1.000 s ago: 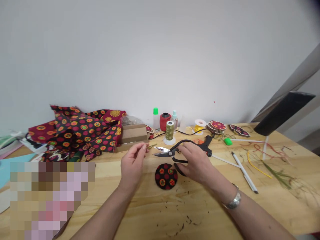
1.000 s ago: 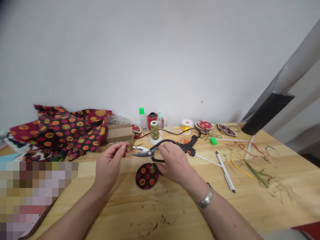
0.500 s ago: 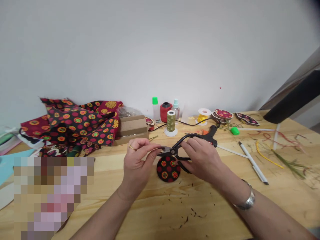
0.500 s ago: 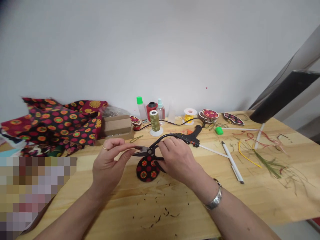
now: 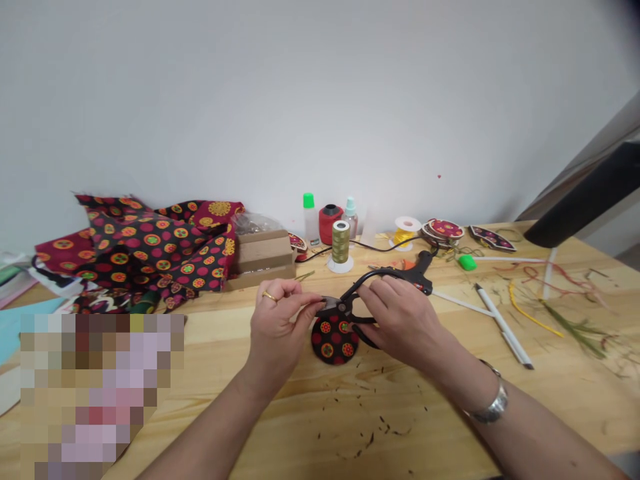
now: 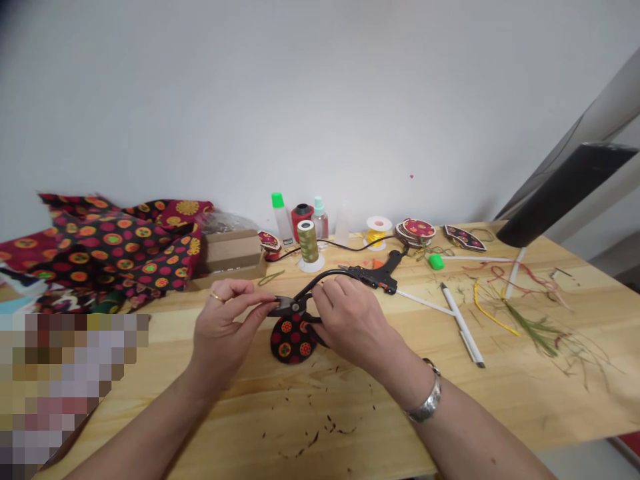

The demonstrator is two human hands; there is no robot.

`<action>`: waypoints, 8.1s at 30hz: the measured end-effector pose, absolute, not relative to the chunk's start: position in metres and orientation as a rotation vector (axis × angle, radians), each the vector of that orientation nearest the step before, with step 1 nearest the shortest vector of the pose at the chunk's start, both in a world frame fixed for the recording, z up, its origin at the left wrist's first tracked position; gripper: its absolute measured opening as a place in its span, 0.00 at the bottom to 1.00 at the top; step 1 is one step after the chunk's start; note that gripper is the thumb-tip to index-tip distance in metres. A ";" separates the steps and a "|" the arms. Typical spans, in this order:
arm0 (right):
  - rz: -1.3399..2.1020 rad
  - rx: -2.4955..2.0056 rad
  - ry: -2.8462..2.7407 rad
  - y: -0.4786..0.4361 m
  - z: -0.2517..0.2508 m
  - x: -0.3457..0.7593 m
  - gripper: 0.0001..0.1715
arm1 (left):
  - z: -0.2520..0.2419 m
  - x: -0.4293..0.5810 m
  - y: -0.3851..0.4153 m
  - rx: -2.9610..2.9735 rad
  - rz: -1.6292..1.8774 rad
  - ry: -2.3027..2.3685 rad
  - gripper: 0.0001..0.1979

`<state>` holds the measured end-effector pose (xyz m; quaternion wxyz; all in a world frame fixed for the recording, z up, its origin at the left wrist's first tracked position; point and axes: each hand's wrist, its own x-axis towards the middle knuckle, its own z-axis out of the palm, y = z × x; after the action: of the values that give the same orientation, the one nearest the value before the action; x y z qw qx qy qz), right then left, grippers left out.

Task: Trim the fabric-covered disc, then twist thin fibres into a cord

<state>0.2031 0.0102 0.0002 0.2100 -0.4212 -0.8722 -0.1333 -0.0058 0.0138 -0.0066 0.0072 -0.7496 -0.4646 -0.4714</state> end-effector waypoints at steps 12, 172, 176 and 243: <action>-0.370 -1.182 -2.391 0.011 -0.001 0.205 0.13 | -0.002 -0.006 0.012 -2.363 -1.392 -1.553 0.04; 0.114 -1.740 -2.433 0.053 0.004 0.210 0.11 | -0.011 -0.003 0.009 -2.681 -1.223 -1.982 0.11; 0.068 -1.713 -2.453 0.058 -0.002 0.196 0.10 | -0.011 -0.004 0.010 -2.666 -1.237 -1.984 0.11; 1.172 -0.999 -2.530 -0.081 0.032 0.176 0.24 | -0.009 -0.002 0.020 -2.524 -1.877 -2.507 0.23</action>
<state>0.1757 -0.0809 0.0324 0.0896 -0.3358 -0.8508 0.3942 -0.0018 0.0203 -0.0089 -0.4261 -0.5678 -0.5638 -0.4221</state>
